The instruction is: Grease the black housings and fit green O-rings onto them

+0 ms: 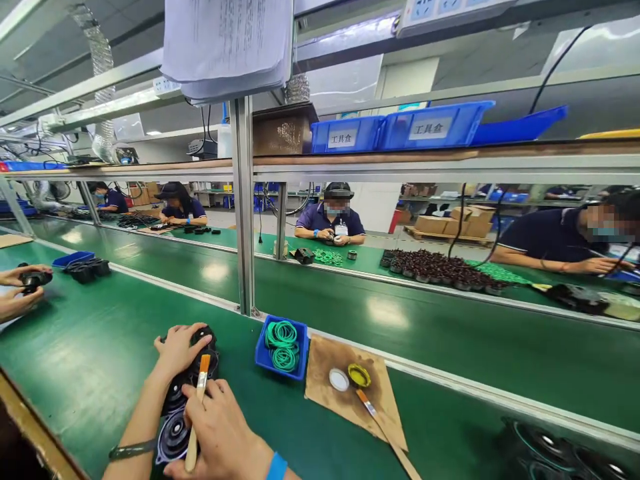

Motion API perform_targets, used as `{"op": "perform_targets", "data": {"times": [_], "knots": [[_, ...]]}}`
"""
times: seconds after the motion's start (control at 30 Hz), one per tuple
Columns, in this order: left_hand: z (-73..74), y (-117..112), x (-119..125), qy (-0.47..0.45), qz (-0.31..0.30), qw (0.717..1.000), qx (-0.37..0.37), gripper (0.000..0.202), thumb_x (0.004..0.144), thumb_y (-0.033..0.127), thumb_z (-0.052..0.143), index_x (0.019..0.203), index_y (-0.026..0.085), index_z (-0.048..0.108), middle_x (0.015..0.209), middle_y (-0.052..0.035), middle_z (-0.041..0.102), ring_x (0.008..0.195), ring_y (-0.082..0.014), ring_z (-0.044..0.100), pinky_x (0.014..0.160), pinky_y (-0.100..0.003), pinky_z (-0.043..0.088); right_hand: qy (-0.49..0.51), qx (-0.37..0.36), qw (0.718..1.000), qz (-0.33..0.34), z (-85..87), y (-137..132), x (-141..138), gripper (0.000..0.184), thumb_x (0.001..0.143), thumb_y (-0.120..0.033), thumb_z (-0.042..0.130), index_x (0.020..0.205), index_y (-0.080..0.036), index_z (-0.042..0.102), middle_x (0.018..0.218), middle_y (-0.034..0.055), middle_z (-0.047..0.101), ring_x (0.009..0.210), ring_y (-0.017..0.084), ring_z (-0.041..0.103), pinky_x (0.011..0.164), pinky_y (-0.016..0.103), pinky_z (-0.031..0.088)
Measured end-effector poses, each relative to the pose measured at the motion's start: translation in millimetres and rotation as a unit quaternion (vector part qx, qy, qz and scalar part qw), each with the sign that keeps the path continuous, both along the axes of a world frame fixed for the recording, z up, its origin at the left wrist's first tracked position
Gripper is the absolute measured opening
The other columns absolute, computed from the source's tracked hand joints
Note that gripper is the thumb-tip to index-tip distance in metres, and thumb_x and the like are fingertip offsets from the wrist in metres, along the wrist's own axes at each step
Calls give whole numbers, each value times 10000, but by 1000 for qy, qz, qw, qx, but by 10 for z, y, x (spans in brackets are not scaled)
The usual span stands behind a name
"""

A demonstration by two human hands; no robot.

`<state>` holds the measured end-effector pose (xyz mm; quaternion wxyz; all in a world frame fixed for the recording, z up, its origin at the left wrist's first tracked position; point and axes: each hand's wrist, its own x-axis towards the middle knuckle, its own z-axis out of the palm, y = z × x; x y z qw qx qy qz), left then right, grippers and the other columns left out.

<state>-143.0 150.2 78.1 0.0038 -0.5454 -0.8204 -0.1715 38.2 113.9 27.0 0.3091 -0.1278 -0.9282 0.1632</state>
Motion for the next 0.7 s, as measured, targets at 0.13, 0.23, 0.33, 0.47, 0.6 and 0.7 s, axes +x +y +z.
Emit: {"op": "perform_targets", "data": {"times": [0.13,0.23,0.33,0.47,0.6,0.7], "knots": [[173,-212,116,4,-3,996,87,364,1020,382,450,1288,211,627,1415,-141,581,1341,-342,495,1137,-680,260,124,-209,970,22,376,20,490,648,676,-667,773,1102,-225,568,1193,120,699,1155,322,622,1040,453,449],[177,-572,175,0,-88,988,128,443,970,492,459,1284,244,648,1313,-107,661,1263,-304,561,1108,-479,408,209,-273,937,-67,652,191,1056,354,937,-573,567,1063,-244,527,1292,140,663,1154,277,647,997,442,495],[-124,-893,264,2,-229,965,131,542,816,656,615,1272,368,669,1259,-62,709,1194,-328,618,1070,-494,455,255,-297,904,-173,797,415,1705,401,1026,-587,348,1108,-235,521,1054,124,744,885,229,708,804,381,563],[-673,-978,421,82,-282,947,131,575,821,526,655,1379,405,587,1270,-119,706,1213,-408,616,1139,-700,258,262,-319,866,-284,728,682,2386,626,974,-728,290,1196,-199,541,536,-30,582,441,159,516,440,263,416],[-846,-860,680,113,-281,944,132,537,821,330,620,1357,358,609,1158,-154,717,1172,-410,631,1162,-718,175,248,-326,841,-353,449,880,2698,623,931,-752,423,914,-168,639,500,-67,463,396,102,420,390,227,325],[-713,-806,1021,67,-337,933,106,617,756,301,710,1353,398,588,1136,-123,704,1104,-382,654,1121,-681,320,229,-342,829,-379,248,983,2800,465,1010,-576,494,884,-149,630,603,-62,526,439,77,463,433,207,401]]}}
